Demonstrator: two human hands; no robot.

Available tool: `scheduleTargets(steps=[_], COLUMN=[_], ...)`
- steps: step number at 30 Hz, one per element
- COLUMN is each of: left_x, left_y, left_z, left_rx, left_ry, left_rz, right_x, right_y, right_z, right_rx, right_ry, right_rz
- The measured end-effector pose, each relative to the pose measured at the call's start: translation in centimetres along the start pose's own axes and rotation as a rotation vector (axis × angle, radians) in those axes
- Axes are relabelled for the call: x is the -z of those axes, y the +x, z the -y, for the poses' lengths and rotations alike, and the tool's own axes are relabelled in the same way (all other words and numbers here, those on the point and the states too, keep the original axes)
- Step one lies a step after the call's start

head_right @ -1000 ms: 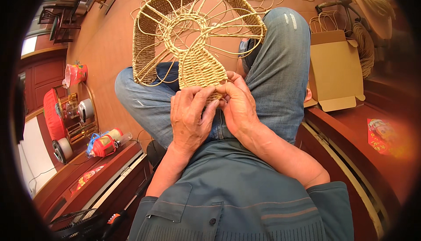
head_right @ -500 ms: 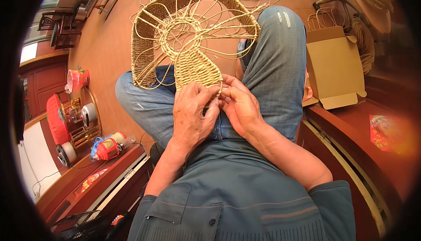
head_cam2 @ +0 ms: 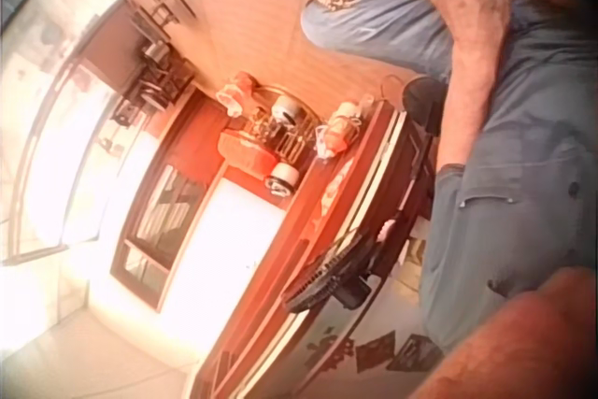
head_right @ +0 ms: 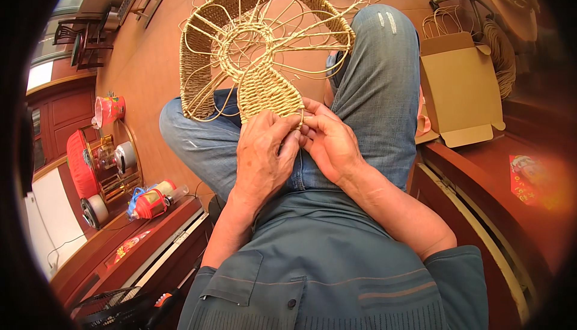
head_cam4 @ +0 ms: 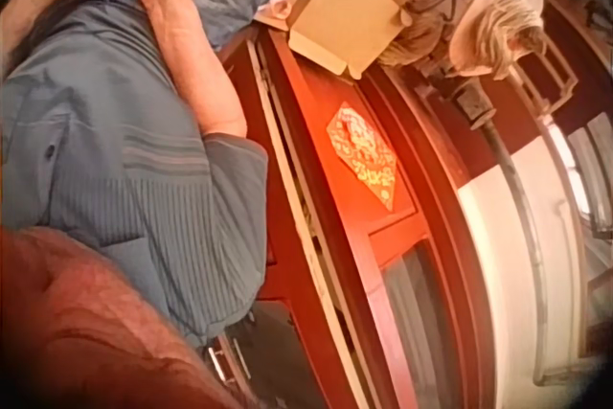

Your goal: The person is weaving a wicker or straw object by interlacing fibers around a shaped frame.

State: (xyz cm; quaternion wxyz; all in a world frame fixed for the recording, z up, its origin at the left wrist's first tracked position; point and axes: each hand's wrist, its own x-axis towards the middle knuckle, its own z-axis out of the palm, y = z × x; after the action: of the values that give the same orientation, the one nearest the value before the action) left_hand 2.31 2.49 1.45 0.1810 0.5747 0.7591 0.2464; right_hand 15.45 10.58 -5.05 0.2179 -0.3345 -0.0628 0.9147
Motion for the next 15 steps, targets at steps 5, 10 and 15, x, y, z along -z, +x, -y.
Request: scheduleTargets(steps=[5,10,15], left_x=[0.10,0.26,0.39], left_y=[0.24,-0.24,-0.46], left_z=[0.32,0.03,0.32], left_rx=[-0.028,0.161,0.253], left_ry=[-0.100,-0.312,-0.500], left_rz=[-0.053,-0.086,-0.197], right_x=[-0.20,-0.20,-0.09], right_y=[-0.18,-0.26,0.00], right_z=[-0.04,0.04,0.70], right_rx=[0.011,0.002,-0.066], right_ry=[-0.044,-0.032,0.124], right_rz=[0.007,0.013,0.024])
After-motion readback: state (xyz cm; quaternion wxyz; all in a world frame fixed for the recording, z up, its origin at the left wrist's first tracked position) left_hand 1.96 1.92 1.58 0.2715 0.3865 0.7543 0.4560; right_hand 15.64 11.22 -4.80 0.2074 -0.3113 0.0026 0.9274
